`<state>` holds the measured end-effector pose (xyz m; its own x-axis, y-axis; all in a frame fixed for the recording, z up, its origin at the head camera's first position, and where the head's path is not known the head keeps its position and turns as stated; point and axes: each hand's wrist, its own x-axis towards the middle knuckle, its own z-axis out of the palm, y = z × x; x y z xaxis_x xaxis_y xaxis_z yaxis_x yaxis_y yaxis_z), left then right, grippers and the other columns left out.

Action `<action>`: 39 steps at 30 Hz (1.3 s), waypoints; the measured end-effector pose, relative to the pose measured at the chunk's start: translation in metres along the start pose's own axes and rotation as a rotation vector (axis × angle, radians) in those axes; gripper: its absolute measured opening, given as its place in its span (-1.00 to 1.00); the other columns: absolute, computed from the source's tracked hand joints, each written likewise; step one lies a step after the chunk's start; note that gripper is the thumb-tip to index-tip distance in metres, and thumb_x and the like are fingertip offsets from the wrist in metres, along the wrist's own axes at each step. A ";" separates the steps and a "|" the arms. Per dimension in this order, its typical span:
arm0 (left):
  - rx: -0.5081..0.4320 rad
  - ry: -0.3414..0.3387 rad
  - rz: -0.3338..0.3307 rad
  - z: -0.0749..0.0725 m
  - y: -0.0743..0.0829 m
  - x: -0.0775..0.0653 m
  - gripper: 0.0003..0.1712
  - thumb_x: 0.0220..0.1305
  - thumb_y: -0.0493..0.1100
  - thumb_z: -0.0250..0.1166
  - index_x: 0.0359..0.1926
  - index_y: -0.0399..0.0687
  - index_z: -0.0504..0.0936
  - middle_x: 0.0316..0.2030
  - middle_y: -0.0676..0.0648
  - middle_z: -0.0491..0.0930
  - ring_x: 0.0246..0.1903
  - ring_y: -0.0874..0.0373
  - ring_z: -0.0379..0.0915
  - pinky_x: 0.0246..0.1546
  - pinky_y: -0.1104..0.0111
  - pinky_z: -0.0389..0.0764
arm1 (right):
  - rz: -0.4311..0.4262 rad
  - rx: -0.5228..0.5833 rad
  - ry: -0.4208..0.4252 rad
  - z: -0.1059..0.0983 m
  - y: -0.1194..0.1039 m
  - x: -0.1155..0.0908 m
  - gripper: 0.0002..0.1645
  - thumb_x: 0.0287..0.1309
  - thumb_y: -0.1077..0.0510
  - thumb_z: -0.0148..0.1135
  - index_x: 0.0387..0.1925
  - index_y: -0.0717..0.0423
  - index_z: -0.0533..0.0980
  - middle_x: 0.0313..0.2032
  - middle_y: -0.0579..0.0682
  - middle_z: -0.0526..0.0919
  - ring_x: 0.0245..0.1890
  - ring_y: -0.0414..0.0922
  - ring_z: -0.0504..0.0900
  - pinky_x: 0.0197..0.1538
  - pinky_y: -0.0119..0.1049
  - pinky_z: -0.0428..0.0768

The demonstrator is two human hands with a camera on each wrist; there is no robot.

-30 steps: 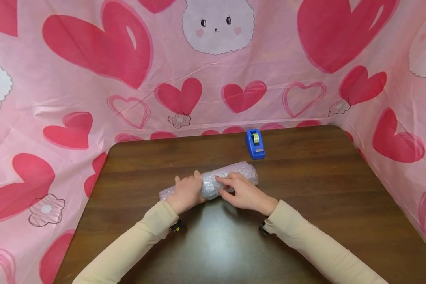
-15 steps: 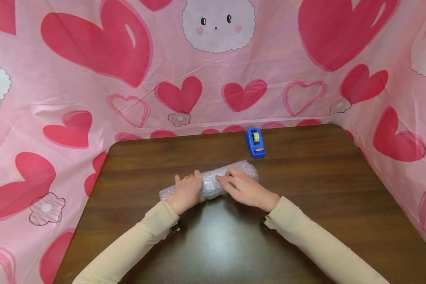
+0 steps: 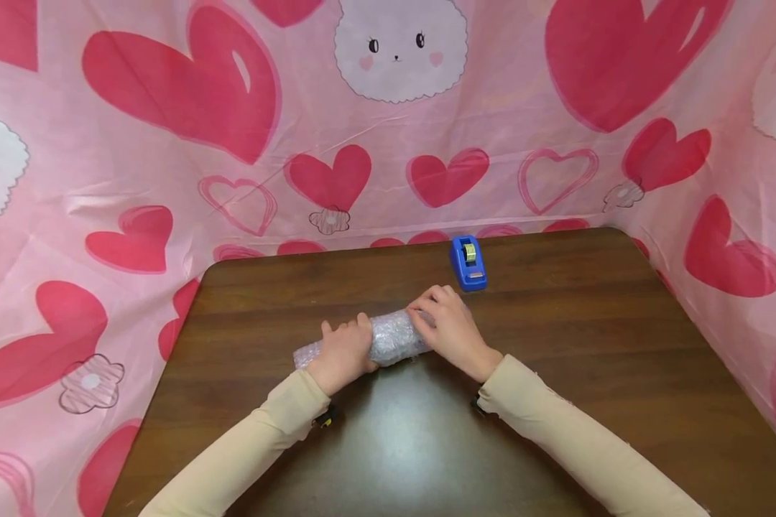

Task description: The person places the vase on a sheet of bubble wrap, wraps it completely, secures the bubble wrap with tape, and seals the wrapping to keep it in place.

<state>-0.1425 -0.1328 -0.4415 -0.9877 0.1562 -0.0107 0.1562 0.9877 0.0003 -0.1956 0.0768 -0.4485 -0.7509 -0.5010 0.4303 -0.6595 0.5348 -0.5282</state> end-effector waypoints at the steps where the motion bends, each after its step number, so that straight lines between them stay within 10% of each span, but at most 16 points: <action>1: -0.001 0.005 0.003 0.001 0.000 0.000 -0.19 -0.21 0.12 0.75 -0.15 -0.25 0.46 -0.32 -0.22 0.67 -0.29 -0.15 0.67 0.01 -0.27 0.46 | 0.048 0.001 0.005 -0.002 -0.003 -0.003 -0.83 0.38 0.13 0.32 -0.36 0.03 0.70 -0.39 -0.06 0.60 -0.33 -0.09 0.51 -0.29 -0.17 0.50; 9: 0.009 0.044 0.016 0.002 -0.001 0.000 -0.19 -0.25 0.11 0.77 -0.20 -0.24 0.45 -0.34 -0.21 0.67 -0.32 -0.14 0.67 -0.02 -0.27 0.48 | 0.425 0.244 -0.401 -0.004 -0.015 -0.023 -0.41 0.54 -0.12 0.10 -0.55 0.14 0.66 -0.71 -0.14 0.52 -0.64 -0.23 0.38 -0.48 -0.33 0.33; 16: 0.015 0.041 0.010 0.002 0.000 0.001 -0.20 -0.26 0.11 0.77 -0.23 -0.22 0.45 -0.36 -0.21 0.67 -0.34 -0.13 0.67 -0.02 -0.27 0.49 | 0.683 0.700 -0.392 0.017 -0.017 -0.044 -0.45 0.56 -0.09 0.09 -0.25 0.36 0.62 -0.56 -0.11 0.55 -0.71 -0.30 0.27 -0.62 -0.44 0.21; 20: 0.019 0.027 0.010 0.003 -0.001 0.002 -0.21 -0.25 0.13 0.76 -0.23 -0.21 0.44 -0.37 -0.19 0.66 -0.35 -0.12 0.67 -0.05 -0.24 0.49 | 0.647 0.777 -0.303 0.024 -0.015 -0.051 -0.55 0.55 0.04 0.13 -0.23 0.43 0.58 -0.52 -0.08 0.54 -0.69 -0.31 0.31 -0.60 -0.47 0.26; 39: -0.009 -0.021 0.007 0.002 0.002 0.002 -0.17 -0.15 0.11 0.74 -0.09 -0.29 0.47 -0.29 -0.24 0.69 -0.27 -0.17 0.69 0.03 -0.30 0.45 | 0.306 0.260 -0.098 0.052 -0.007 -0.057 -0.74 0.44 0.16 0.27 -0.44 0.03 0.67 -0.59 -0.24 0.62 -0.56 -0.38 0.53 -0.38 -0.38 0.55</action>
<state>-0.1439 -0.1310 -0.4431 -0.9861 0.1630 -0.0316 0.1628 0.9866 0.0099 -0.1470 0.0660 -0.5077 -0.8956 -0.4151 0.1598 -0.3665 0.4853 -0.7938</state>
